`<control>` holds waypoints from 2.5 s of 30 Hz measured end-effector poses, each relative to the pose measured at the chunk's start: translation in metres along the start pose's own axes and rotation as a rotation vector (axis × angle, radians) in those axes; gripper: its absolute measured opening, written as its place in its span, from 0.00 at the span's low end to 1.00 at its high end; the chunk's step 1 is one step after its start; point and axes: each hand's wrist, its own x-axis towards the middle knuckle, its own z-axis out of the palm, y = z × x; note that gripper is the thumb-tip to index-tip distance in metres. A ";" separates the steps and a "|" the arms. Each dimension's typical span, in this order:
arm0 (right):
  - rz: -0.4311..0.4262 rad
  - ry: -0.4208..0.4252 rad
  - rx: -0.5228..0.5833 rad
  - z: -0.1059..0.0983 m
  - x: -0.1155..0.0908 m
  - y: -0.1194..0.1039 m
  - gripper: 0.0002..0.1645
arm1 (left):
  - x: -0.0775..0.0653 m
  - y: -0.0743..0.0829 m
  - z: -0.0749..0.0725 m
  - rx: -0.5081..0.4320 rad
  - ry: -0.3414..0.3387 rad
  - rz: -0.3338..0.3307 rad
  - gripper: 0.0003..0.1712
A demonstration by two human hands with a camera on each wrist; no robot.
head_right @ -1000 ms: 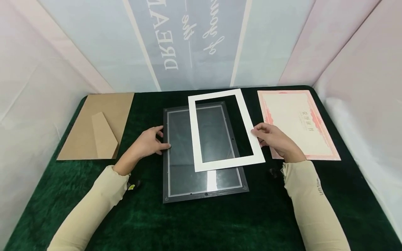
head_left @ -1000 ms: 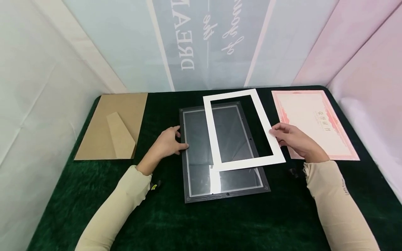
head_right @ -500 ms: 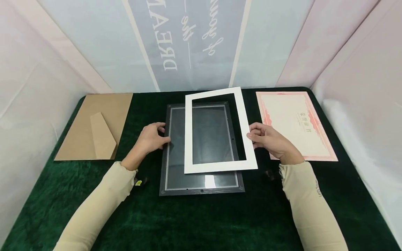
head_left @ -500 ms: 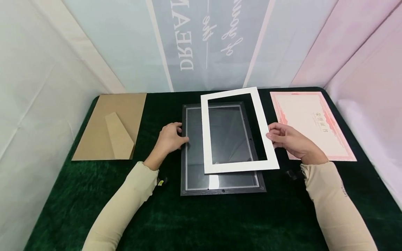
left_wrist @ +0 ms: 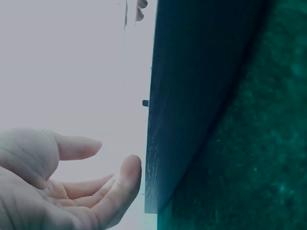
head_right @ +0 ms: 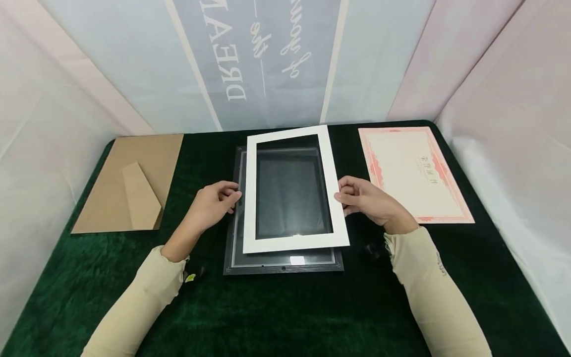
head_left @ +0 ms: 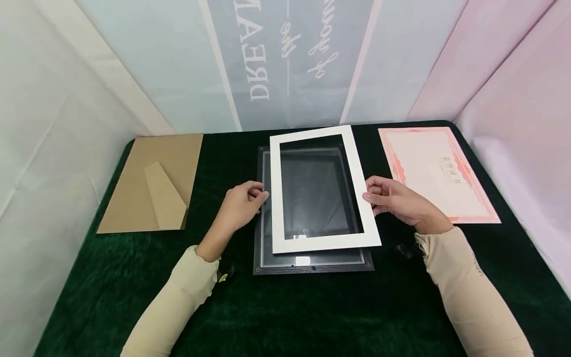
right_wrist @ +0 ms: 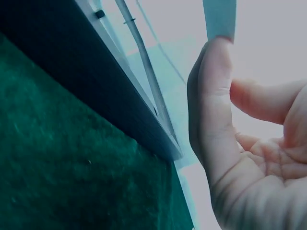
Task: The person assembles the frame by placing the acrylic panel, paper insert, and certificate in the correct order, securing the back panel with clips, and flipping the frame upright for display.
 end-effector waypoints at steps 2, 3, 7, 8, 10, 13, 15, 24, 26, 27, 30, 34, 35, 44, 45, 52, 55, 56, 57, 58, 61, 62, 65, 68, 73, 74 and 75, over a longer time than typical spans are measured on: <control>-0.002 -0.009 0.013 0.002 0.001 0.001 0.07 | 0.000 0.001 0.002 -0.026 -0.022 -0.017 0.21; -0.001 -0.013 0.018 0.002 0.002 0.002 0.06 | 0.001 0.001 0.003 -0.056 -0.031 -0.025 0.21; 0.021 -0.014 0.018 0.007 0.003 0.002 0.07 | 0.004 -0.001 0.004 -0.225 -0.057 -0.071 0.18; 0.030 -0.009 0.014 0.008 0.003 0.001 0.07 | 0.004 -0.002 0.003 -0.265 -0.059 -0.088 0.17; 0.057 0.011 -0.004 0.009 0.004 0.000 0.10 | 0.005 -0.003 0.002 -0.315 -0.064 -0.113 0.17; 0.088 0.062 -0.042 0.011 0.005 -0.002 0.16 | 0.006 -0.004 0.000 -0.322 -0.088 -0.142 0.16; 0.101 0.106 -0.060 0.011 0.006 -0.003 0.20 | 0.006 -0.004 -0.001 -0.321 -0.117 -0.156 0.16; 0.129 0.226 -0.097 0.016 0.013 -0.002 0.22 | 0.004 -0.006 -0.005 -0.291 -0.238 -0.243 0.17; 0.123 0.226 -0.112 0.017 0.013 -0.001 0.21 | 0.004 -0.006 -0.006 -0.265 -0.243 -0.242 0.16; 0.119 0.224 -0.118 0.018 0.013 -0.001 0.21 | 0.003 -0.006 -0.007 -0.247 -0.245 -0.237 0.15; 0.112 0.225 -0.134 0.020 0.014 0.000 0.20 | 0.002 -0.007 -0.009 -0.187 -0.243 -0.207 0.11; 0.113 0.235 -0.159 0.024 0.015 0.001 0.19 | 0.001 -0.006 -0.013 -0.116 -0.220 -0.166 0.09; 0.114 0.236 -0.163 0.025 0.016 0.001 0.19 | 0.001 -0.006 -0.014 -0.099 -0.210 -0.157 0.08; 0.134 0.274 -0.239 0.033 0.014 0.007 0.18 | 0.002 -0.010 -0.010 -0.076 -0.199 -0.123 0.08; 0.136 0.280 -0.239 0.034 0.013 0.007 0.18 | 0.002 -0.010 -0.010 -0.072 -0.201 -0.119 0.08; 0.139 0.309 -0.275 0.038 0.015 0.004 0.19 | 0.001 -0.010 -0.009 0.092 -0.178 -0.001 0.06; 0.136 0.325 -0.320 0.039 0.015 0.003 0.19 | -0.003 -0.006 -0.004 0.221 -0.145 0.114 0.04; 0.131 0.331 -0.342 0.039 0.015 0.003 0.18 | -0.005 -0.005 -0.003 0.261 -0.136 0.150 0.05; 0.129 0.338 -0.364 0.040 0.015 0.003 0.18 | -0.006 -0.002 -0.001 0.303 -0.130 0.186 0.08; 0.126 0.345 -0.388 0.041 0.015 0.003 0.17 | -0.008 0.000 0.000 0.346 -0.125 0.214 0.11; 0.114 0.366 -0.462 0.043 0.014 0.002 0.16 | -0.012 0.005 0.004 0.477 -0.146 0.270 0.23; 0.111 0.375 -0.487 0.044 0.014 0.001 0.15 | -0.013 0.006 0.004 0.521 -0.154 0.283 0.27; 0.097 0.402 -0.550 0.046 0.013 -0.001 0.14 | -0.013 0.007 0.004 0.604 -0.184 0.307 0.36; 0.090 0.422 -0.587 0.046 0.012 -0.002 0.13 | -0.012 0.006 0.001 0.628 -0.212 0.324 0.40; 0.084 0.435 -0.620 0.045 0.011 -0.002 0.14 | -0.011 0.003 -0.002 0.638 -0.243 0.334 0.43; 0.081 0.431 -0.637 0.045 0.011 -0.003 0.14 | -0.011 0.003 -0.002 0.641 -0.245 0.335 0.44; 0.075 0.423 -0.659 0.044 0.010 -0.003 0.15 | -0.011 0.003 -0.002 0.646 -0.244 0.338 0.44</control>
